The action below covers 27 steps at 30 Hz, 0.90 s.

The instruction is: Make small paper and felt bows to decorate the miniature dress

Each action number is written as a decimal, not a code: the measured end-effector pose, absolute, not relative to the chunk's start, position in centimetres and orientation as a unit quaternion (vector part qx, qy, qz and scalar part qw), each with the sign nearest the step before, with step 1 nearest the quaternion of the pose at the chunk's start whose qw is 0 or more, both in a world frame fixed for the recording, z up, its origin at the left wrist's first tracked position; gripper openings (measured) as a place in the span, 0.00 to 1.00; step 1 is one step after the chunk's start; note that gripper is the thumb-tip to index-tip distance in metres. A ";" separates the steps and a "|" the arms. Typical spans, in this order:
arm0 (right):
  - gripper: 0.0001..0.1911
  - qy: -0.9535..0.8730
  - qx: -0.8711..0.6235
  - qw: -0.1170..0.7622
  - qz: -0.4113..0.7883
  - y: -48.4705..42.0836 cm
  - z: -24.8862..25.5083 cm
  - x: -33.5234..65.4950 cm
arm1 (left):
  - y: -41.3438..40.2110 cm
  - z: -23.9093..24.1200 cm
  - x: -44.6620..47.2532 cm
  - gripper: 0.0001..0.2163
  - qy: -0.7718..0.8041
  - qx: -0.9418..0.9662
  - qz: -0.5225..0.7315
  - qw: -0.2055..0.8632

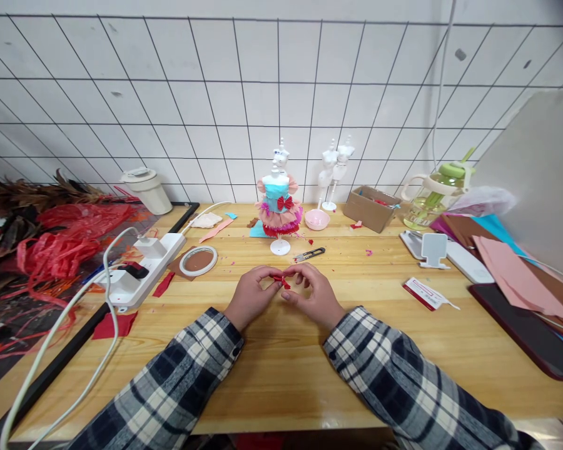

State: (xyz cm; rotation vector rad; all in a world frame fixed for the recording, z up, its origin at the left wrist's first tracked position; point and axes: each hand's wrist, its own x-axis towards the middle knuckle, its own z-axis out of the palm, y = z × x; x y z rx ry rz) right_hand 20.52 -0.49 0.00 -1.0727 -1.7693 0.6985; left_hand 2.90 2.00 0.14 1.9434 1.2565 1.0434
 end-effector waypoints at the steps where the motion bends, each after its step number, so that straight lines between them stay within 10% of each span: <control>1: 0.20 -0.725 -0.434 0.458 0.276 -0.5 0.1 20.5 | 2.0 0.2 2.9 0.08 0.474 0.732 0.394 0.290; 8: 0.05 -0.728 -0.469 0.457 0.199 -0.3 -0.2 20.4 | 1.6 0.8 3.2 0.06 0.460 0.750 0.383 0.282; 27: 0.05 -0.740 -0.507 0.424 0.125 -0.5 -0.3 20.9 | 1.7 0.3 3.1 0.10 0.404 0.699 0.385 0.447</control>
